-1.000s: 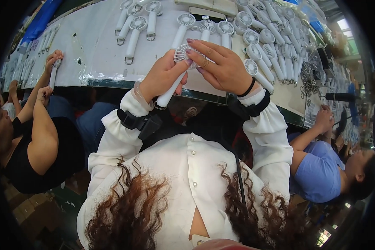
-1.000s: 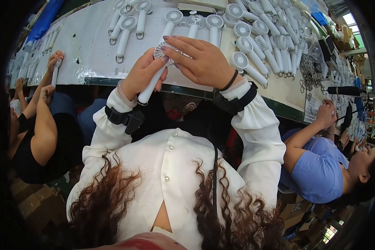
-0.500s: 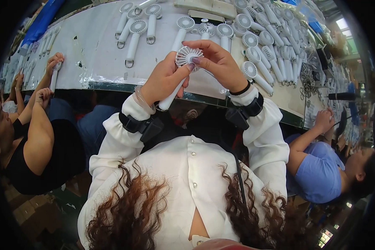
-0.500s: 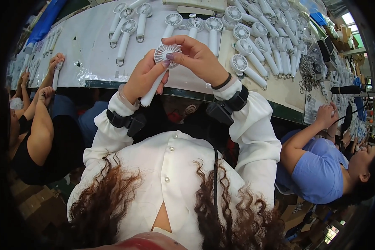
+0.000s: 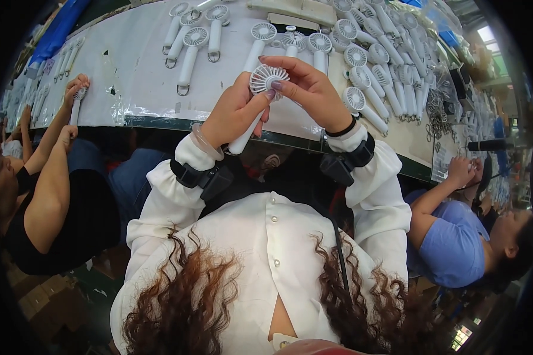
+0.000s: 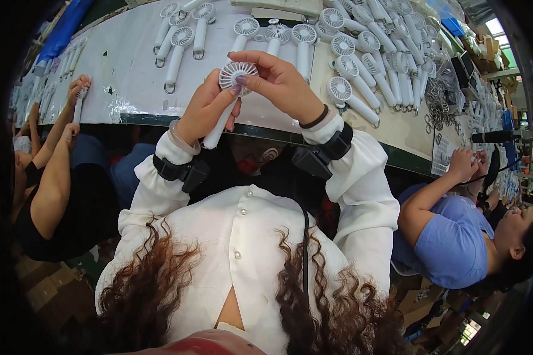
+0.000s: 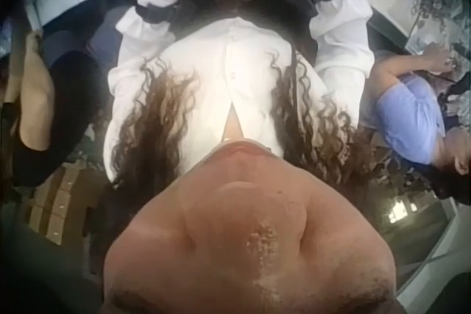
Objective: The person picks up a handheld fan, trims it with a tool, and presses a small circular component into the center of the fan head. Then, they press the fan into a machine before setting it aside and repeating the process.
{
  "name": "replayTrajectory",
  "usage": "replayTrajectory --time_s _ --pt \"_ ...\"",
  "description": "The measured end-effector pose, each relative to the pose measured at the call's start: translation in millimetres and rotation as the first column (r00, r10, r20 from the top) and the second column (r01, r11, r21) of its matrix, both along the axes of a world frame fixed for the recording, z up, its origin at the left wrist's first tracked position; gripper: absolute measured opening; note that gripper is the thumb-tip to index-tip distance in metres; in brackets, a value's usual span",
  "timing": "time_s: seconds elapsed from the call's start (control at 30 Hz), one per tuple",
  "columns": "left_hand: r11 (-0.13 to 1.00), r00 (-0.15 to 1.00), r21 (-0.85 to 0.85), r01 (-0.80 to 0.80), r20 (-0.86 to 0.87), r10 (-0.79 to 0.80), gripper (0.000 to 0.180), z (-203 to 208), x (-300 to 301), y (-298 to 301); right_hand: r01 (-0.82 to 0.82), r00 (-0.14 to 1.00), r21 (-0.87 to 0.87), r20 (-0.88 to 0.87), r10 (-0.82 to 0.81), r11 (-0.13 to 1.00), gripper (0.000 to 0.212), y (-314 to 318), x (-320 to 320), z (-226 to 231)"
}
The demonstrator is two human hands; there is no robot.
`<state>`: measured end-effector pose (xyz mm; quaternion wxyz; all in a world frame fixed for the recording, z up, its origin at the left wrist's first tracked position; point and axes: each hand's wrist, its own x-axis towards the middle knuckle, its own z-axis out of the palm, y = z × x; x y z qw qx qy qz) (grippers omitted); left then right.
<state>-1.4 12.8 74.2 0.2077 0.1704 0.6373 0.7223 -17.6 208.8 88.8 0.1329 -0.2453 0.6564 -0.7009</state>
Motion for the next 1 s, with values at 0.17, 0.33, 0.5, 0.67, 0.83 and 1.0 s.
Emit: replayTrajectory --time_s 0.17,0.33,0.5,0.67,0.83,1.0 --pt "0.996 0.997 -0.076 -0.035 -0.065 0.03 0.016 0 2 1 -0.054 0.991 -0.051 0.123 0.06 0.997 0.04 4 -3 0" --pt "0.989 0.995 -0.135 -0.059 -0.083 0.048 0.015 3 3 3 -0.048 0.968 -0.195 0.231 0.094 0.98 0.04 4 -3 -9" --pt "0.986 0.993 -0.149 -0.075 -0.099 0.061 0.019 0 1 4 -0.021 0.975 -0.194 0.213 0.063 0.981 0.038 3 -1 -9" --pt "0.99 0.993 -0.109 -0.086 -0.087 0.076 0.026 -7 -2 4 -0.073 0.962 -0.252 0.239 0.135 0.965 0.038 6 -6 -17" --pt "0.99 0.995 -0.12 -0.076 -0.067 0.069 0.025 -5 -3 4 -0.05 0.969 -0.256 0.221 0.109 0.965 0.038 4 -3 -15" --pt "0.99 0.996 -0.112 -0.084 -0.051 0.079 0.026 -4 -2 5 -0.011 0.966 -0.237 0.247 0.071 0.972 0.037 1 -1 -12"
